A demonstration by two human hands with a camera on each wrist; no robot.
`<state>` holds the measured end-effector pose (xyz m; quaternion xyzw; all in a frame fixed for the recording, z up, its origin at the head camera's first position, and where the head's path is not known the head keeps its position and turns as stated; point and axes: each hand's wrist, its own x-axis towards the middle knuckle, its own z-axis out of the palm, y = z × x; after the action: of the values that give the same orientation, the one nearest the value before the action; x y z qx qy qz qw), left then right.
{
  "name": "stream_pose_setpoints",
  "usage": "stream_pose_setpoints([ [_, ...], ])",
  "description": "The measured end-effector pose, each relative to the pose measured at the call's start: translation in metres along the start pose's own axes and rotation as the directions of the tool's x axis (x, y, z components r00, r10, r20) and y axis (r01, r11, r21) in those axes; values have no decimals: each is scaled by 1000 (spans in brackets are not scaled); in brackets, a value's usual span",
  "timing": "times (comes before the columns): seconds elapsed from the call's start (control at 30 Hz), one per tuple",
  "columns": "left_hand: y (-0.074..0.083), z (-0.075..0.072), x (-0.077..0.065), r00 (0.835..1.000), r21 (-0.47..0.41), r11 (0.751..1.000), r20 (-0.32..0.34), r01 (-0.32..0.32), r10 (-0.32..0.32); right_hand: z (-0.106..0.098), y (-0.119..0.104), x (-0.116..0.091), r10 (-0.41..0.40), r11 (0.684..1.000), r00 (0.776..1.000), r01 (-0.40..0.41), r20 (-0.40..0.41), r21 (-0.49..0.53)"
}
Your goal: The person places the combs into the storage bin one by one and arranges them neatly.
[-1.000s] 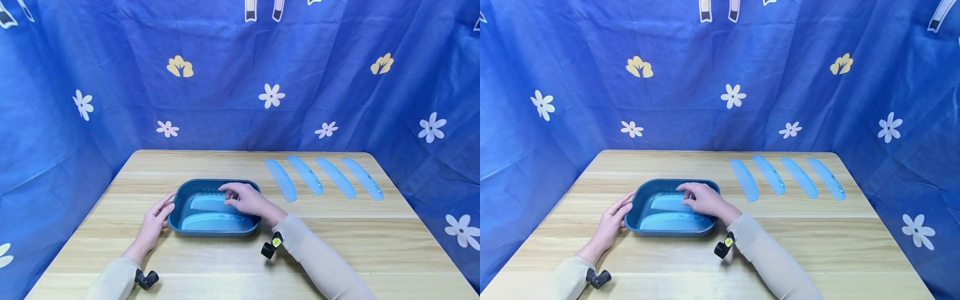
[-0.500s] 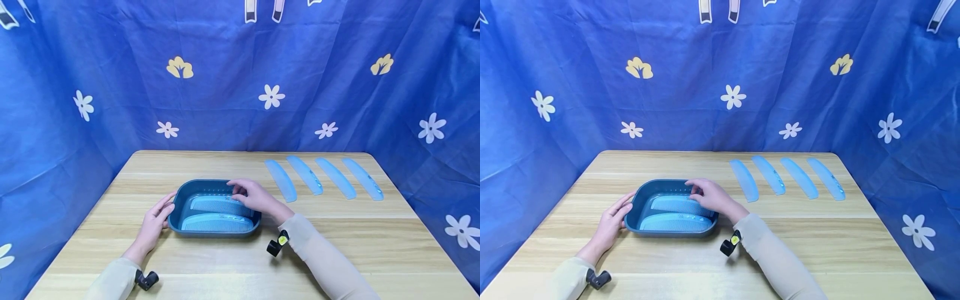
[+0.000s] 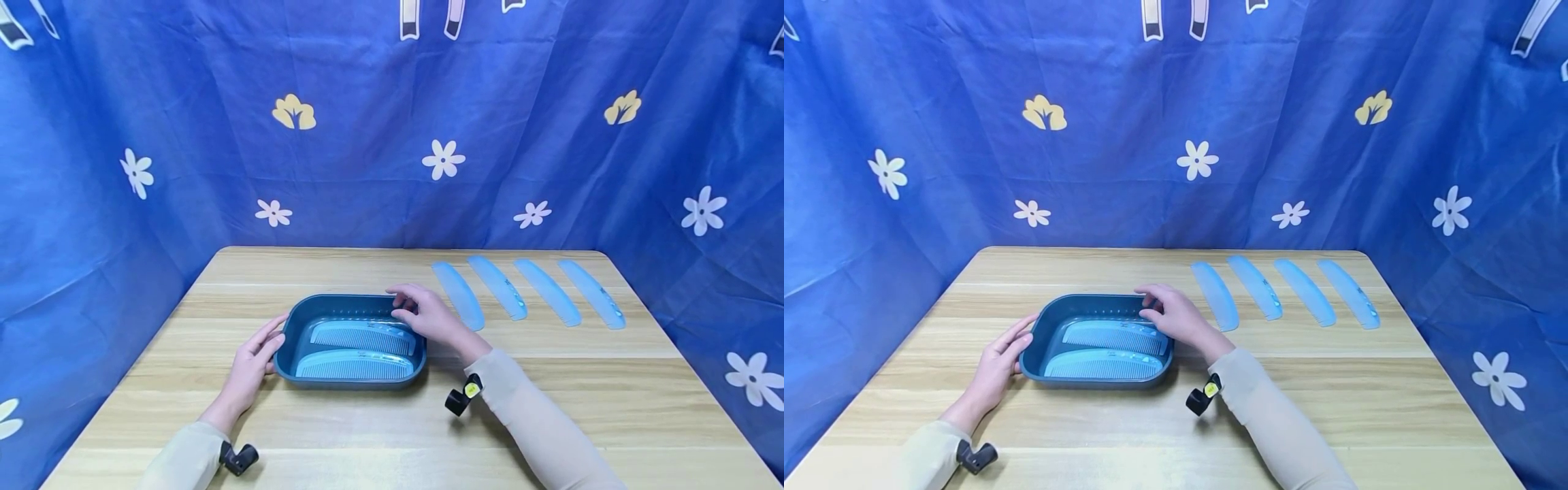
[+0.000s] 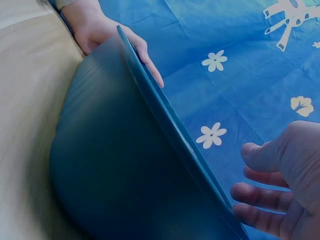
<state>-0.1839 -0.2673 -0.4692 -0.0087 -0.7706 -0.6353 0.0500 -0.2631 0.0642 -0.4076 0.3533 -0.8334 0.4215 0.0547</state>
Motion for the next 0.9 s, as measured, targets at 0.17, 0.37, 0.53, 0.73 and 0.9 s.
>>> stream_pose_setpoints([
  [0.17, -1, -1, 0, 1000, 5, 1000, 5, 1, -1, -4, 5, -2, -2, 1000, 999, 2, -36, 14],
  [0.37, -2, -1, 1, 1000, 27, 1000, 2, 10, -10, -10, 10, -4, 45, 995, 998, -40, -52, 90],
  [0.53, -2, -1, 2, 1000, 28, 1000, 4, 13, -13, -13, 17, -7, 87, 984, 991, -70, -102, 163],
  [0.73, -2, -1, 1, 1000, 17, 1000, 1, 11, -11, -15, 25, -11, 117, 972, 981, -81, -154, 219],
  [0.9, -1, 0, 0, 1000, 17, 1000, -5, 25, -25, -22, 23, -14, 125, 972, 977, -85, -174, 221],
])
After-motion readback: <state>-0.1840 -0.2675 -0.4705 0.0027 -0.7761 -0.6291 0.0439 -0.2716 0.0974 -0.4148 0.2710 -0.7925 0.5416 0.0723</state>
